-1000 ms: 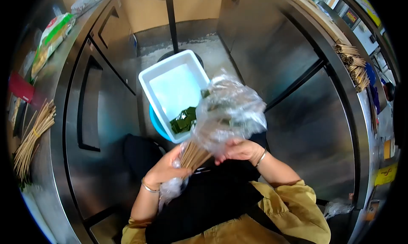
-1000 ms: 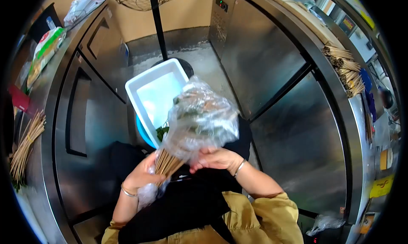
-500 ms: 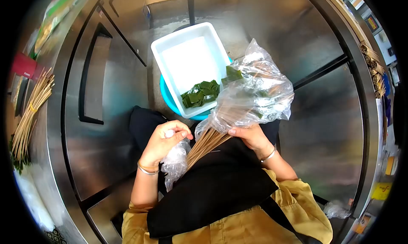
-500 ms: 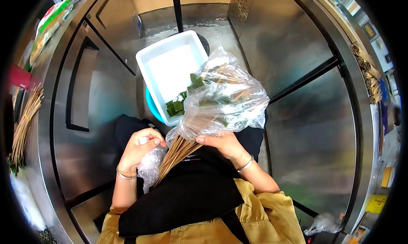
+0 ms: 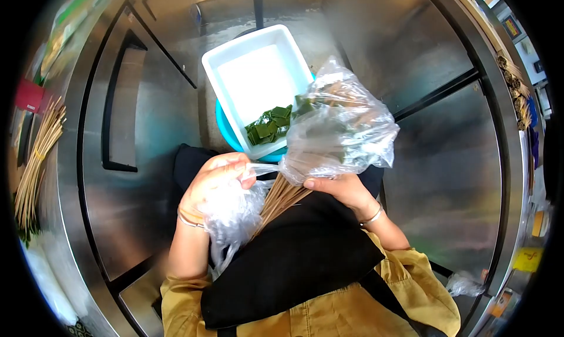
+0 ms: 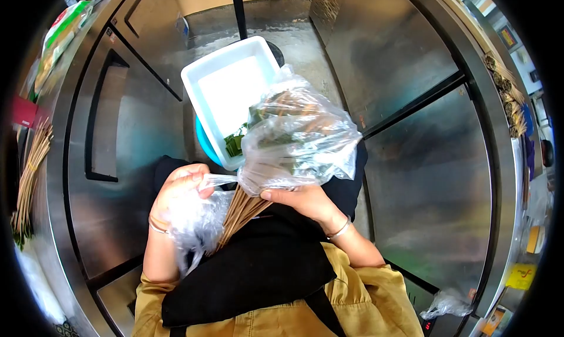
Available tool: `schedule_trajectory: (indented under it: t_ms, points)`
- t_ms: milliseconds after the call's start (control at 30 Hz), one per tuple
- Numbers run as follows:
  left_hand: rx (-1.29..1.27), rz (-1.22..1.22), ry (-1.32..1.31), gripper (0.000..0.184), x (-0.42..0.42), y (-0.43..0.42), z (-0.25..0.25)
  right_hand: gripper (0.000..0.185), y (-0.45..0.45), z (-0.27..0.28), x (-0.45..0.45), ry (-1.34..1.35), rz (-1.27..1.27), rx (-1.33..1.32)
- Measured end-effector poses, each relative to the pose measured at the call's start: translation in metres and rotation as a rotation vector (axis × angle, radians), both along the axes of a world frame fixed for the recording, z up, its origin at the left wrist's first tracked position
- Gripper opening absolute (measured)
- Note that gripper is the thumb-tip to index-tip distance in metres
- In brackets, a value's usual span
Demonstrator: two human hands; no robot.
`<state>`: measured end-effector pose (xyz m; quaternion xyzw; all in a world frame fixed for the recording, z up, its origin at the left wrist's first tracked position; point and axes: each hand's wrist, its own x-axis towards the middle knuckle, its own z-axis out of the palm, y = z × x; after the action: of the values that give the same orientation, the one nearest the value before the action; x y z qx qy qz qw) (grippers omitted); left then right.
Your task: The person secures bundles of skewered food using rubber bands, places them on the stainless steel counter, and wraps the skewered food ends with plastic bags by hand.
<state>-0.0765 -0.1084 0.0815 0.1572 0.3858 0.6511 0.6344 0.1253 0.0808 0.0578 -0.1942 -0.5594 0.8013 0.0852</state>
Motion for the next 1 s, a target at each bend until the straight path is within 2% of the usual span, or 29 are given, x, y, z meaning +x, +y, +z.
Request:
schedule_trajectory:
  t_ms: [67,100,133,200,267,367,533,567,667,800,833,867,933,1000]
  points:
    - [0.017,-0.081,-0.264,0.021,0.008,0.016,0.005,0.038,-0.002,-0.003,-0.009,0.03,0.035,0.101]
    - [-0.045,-0.017,-0.209,0.028,0.024,0.023,0.013,0.036,0.0,-0.006,-0.011,-0.034,0.063,0.071]
    - [0.042,-0.071,-0.29,0.033,0.033,0.032,0.003,0.036,0.001,-0.01,-0.013,-0.036,0.058,0.07]
    - [-0.025,-0.115,-0.245,0.031,0.044,0.034,-0.005,0.035,0.004,-0.018,-0.017,-0.083,0.047,0.108]
    - [-0.146,-0.04,-0.085,0.029,0.053,0.033,-0.009,0.033,0.006,-0.03,-0.015,-0.161,0.076,0.203]
    - [-0.224,0.01,-0.039,0.028,0.059,0.025,-0.024,0.038,0.003,-0.057,-0.01,-0.167,0.056,0.297]
    - [-0.368,0.085,0.015,0.029,0.057,0.014,-0.037,0.039,0.0,-0.057,-0.01,-0.161,0.042,0.225]
    - [-0.409,0.045,0.051,0.025,0.05,0.015,-0.039,0.04,-0.001,-0.058,-0.01,-0.128,0.029,0.234]
    - [-0.404,-0.034,-0.093,0.014,0.027,0.017,-0.039,0.042,0.0,-0.063,-0.01,-0.123,0.014,0.288]
    - [-0.394,-0.134,0.14,0.015,0.008,0.01,-0.059,0.044,0.003,-0.069,-0.007,-0.271,0.054,0.388]
    - [-0.344,-0.139,0.142,0.023,0.005,0.012,-0.054,0.045,-0.001,-0.064,-0.007,-0.215,-0.007,0.384]
    - [-0.342,-0.139,0.143,0.023,0.008,0.013,-0.048,0.045,-0.004,-0.066,-0.007,-0.215,-0.007,0.386]
    - [-0.211,-0.054,-0.122,0.037,0.027,0.02,-0.024,0.045,-0.008,-0.073,-0.005,-0.211,-0.004,0.374]
    - [-0.109,-0.206,-0.2,0.051,0.042,0.045,-0.017,0.044,-0.01,-0.077,-0.007,-0.233,0.009,0.424]
